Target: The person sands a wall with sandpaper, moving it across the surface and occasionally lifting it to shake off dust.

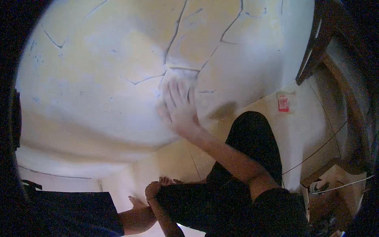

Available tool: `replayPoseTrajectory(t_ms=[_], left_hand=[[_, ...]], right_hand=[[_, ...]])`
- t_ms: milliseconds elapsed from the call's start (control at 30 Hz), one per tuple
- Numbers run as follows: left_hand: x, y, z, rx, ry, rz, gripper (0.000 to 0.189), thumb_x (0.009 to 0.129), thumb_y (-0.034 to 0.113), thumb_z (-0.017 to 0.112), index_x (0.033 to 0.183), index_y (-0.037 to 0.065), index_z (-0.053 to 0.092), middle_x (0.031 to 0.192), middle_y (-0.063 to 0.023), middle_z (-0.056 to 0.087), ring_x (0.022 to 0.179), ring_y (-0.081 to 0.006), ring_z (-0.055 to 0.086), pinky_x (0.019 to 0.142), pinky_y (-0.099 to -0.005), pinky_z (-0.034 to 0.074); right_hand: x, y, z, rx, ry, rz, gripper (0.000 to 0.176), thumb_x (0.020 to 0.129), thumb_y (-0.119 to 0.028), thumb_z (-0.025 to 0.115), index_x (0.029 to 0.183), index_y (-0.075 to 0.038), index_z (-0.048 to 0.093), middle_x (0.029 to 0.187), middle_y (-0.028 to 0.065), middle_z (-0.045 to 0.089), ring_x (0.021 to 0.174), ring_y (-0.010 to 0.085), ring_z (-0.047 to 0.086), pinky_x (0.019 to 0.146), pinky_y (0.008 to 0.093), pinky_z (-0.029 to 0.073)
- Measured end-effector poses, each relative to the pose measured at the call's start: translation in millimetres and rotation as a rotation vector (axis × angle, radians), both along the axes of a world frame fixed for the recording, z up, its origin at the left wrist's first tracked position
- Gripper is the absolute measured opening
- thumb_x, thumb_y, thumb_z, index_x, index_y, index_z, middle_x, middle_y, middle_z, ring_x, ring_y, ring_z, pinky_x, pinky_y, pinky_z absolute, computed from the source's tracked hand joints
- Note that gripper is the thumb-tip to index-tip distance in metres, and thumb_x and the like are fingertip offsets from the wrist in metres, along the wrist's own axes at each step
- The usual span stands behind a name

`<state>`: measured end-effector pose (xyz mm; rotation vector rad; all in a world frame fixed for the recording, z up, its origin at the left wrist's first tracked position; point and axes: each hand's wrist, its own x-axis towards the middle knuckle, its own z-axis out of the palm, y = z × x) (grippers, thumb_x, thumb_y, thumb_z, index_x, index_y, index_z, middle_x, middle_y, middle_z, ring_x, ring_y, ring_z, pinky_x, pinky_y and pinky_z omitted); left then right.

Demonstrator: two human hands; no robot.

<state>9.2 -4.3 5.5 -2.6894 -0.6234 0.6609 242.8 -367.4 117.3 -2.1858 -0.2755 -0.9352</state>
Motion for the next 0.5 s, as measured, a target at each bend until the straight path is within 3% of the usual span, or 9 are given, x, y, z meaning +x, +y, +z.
replayPoseTrajectory(t_ms=[67,100,167,200,233,300,333,433,500], left_hand=[[-17,2,-3,-0.032,-0.014,-0.180,0.043,0.094,0.038,0.040,0.088,0.010,0.072,0.091,-0.0177,0.070,0.087,-0.0346,0.069,0.078,-0.0463,0.055],[-9,-9,4,-0.052,0.003,-0.040,0.044,0.094,0.037,0.039,0.088,0.010,0.072,0.091,-0.0178,0.070,0.089,-0.0335,0.069,0.080,-0.0469,0.054],[2,-26,17,-0.064,0.086,-0.048,0.051,0.095,0.047,0.038,0.086,0.009,0.072,0.090,-0.0176,0.070,0.087,-0.0355,0.069,0.078,-0.0474,0.054],[10,-34,27,-0.062,0.119,-0.052,0.056,0.095,0.052,0.038,0.084,0.009,0.071,0.089,-0.0175,0.070,0.086,-0.0365,0.068,0.076,-0.0476,0.054],[18,-45,35,-0.025,0.181,-0.065,0.046,0.097,0.037,0.037,0.086,0.010,0.072,0.090,-0.0157,0.071,0.084,-0.0331,0.070,0.072,-0.0453,0.056],[21,-45,28,-0.036,0.096,-0.044,0.046,0.097,0.038,0.037,0.086,0.009,0.072,0.090,-0.0159,0.071,0.085,-0.0334,0.070,0.072,-0.0455,0.056],[17,-38,23,-0.033,0.069,-0.038,0.047,0.097,0.038,0.037,0.087,0.009,0.072,0.090,-0.0160,0.071,0.085,-0.0336,0.070,0.073,-0.0457,0.056],[-5,-8,0,-0.039,0.005,0.001,0.048,0.097,0.039,0.036,0.087,0.009,0.072,0.090,-0.0163,0.071,0.085,-0.0341,0.070,0.073,-0.0460,0.056],[-11,11,-9,-0.052,0.054,-0.098,0.054,0.096,0.050,0.035,0.090,0.012,0.072,0.096,-0.0158,0.070,0.090,-0.0364,0.068,0.078,-0.0481,0.054]], right_hand=[[11,-34,60,0.103,-0.122,-0.207,0.068,0.093,-0.034,0.047,0.142,0.011,0.029,0.144,0.0368,0.028,0.135,0.0537,0.023,0.110,0.0648,0.013],[20,-43,69,0.136,-0.162,-0.247,0.069,0.093,-0.034,0.047,0.141,0.012,0.029,0.144,0.0369,0.028,0.135,0.0536,0.023,0.110,0.0648,0.013],[28,-54,80,0.208,-0.243,-0.320,0.071,0.092,-0.036,0.048,0.141,0.012,0.030,0.144,0.0371,0.029,0.135,0.0533,0.024,0.110,0.0648,0.013],[22,-43,64,0.097,-0.155,-0.247,0.072,0.091,-0.037,0.049,0.140,0.013,0.030,0.144,0.0371,0.030,0.135,0.0532,0.024,0.110,0.0647,0.013],[13,-23,30,-0.012,-0.075,-0.179,0.073,0.091,-0.038,0.049,0.140,0.014,0.030,0.143,0.0372,0.030,0.135,0.0531,0.024,0.110,0.0647,0.013],[-9,10,-28,-0.155,0.064,0.059,0.074,0.091,-0.038,0.049,0.140,0.014,0.029,0.143,0.0371,0.030,0.135,0.0533,0.024,0.110,0.0646,0.013],[-6,15,-41,-0.134,0.050,0.021,0.072,0.091,-0.037,0.049,0.140,0.013,0.030,0.144,0.0361,0.029,0.135,0.0521,0.025,0.110,0.0647,0.014],[7,-17,29,0.011,-0.052,-0.148,0.071,0.091,-0.035,0.050,0.140,0.012,0.030,0.145,0.0357,0.028,0.135,0.0517,0.025,0.109,0.0649,0.016],[25,-42,63,0.126,-0.151,-0.282,0.072,0.091,-0.035,0.050,0.140,0.013,0.030,0.144,0.0371,0.029,0.135,0.0537,0.024,0.109,0.0650,0.016]])
